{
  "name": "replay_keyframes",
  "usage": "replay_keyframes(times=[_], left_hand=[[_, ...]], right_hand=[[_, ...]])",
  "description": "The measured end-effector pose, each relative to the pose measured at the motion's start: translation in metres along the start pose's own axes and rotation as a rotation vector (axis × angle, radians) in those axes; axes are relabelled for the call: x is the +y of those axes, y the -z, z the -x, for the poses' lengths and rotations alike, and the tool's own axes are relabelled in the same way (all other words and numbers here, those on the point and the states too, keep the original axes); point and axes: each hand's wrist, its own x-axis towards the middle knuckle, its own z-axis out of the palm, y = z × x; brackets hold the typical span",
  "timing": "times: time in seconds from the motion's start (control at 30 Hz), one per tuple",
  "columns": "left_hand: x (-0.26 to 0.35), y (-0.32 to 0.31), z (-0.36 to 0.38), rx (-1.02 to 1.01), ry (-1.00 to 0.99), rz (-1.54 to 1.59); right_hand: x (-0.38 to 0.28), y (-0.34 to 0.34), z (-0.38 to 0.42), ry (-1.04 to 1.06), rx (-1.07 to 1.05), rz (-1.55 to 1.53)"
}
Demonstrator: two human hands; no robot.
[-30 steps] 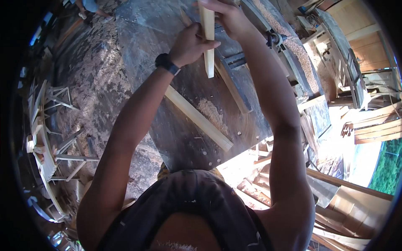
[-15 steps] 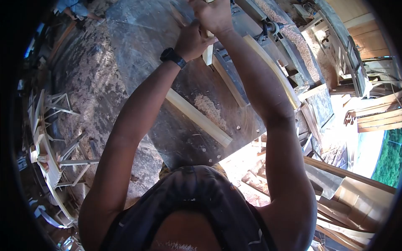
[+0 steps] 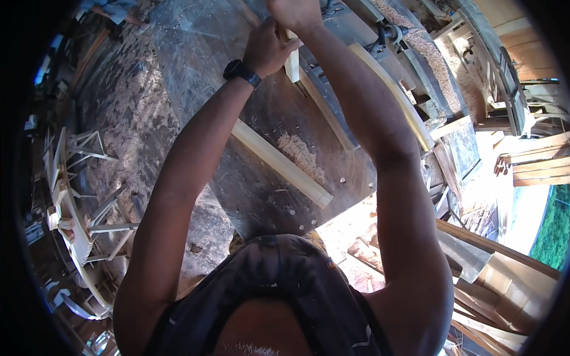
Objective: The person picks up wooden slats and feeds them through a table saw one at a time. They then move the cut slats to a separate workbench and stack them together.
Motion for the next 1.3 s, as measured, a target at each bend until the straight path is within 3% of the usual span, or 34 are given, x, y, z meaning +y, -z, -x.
replay_keyframes(times=[0.17,0.37,0.9,1.03,1.07,1.13,1.23,1.27,1.3], left_hand=[[-0.006,0.001,-0.002,0.009,-0.007,-0.009],[-0.019,-0.002,-0.007,0.036,-0.011,-0.010],[-0.048,0.009,-0.030,0.020,0.121,-0.056],[-0.076,0.012,-0.049,0.069,0.040,-0.108],[-0.087,0.016,-0.057,-0.003,0.032,-0.151],[-0.080,0.025,-0.070,-0.070,0.013,-0.194],[-0.049,0.040,-0.070,-0.052,-0.076,-0.429],[-0.026,0.053,-0.055,0.125,-0.092,-0.340],[-0.008,0.061,-0.038,0.302,-0.108,-0.245]], right_hand=[[0.004,-0.007,-0.006,0.006,-0.013,-0.070],[0.005,-0.013,-0.014,-0.007,0.048,0.137],[0.025,-0.043,-0.048,0.126,-0.022,-0.060],[0.036,-0.058,-0.059,0.105,-0.038,-0.163],[0.042,-0.065,-0.061,0.110,-0.039,-0.163],[0.045,-0.074,-0.065,0.398,0.178,-0.235],[0.027,-0.024,-0.054,0.415,0.117,-0.376],[0.017,-0.011,-0.046,0.589,0.080,-0.778],[-0.005,0.031,-0.035,0.493,0.067,-0.592]])
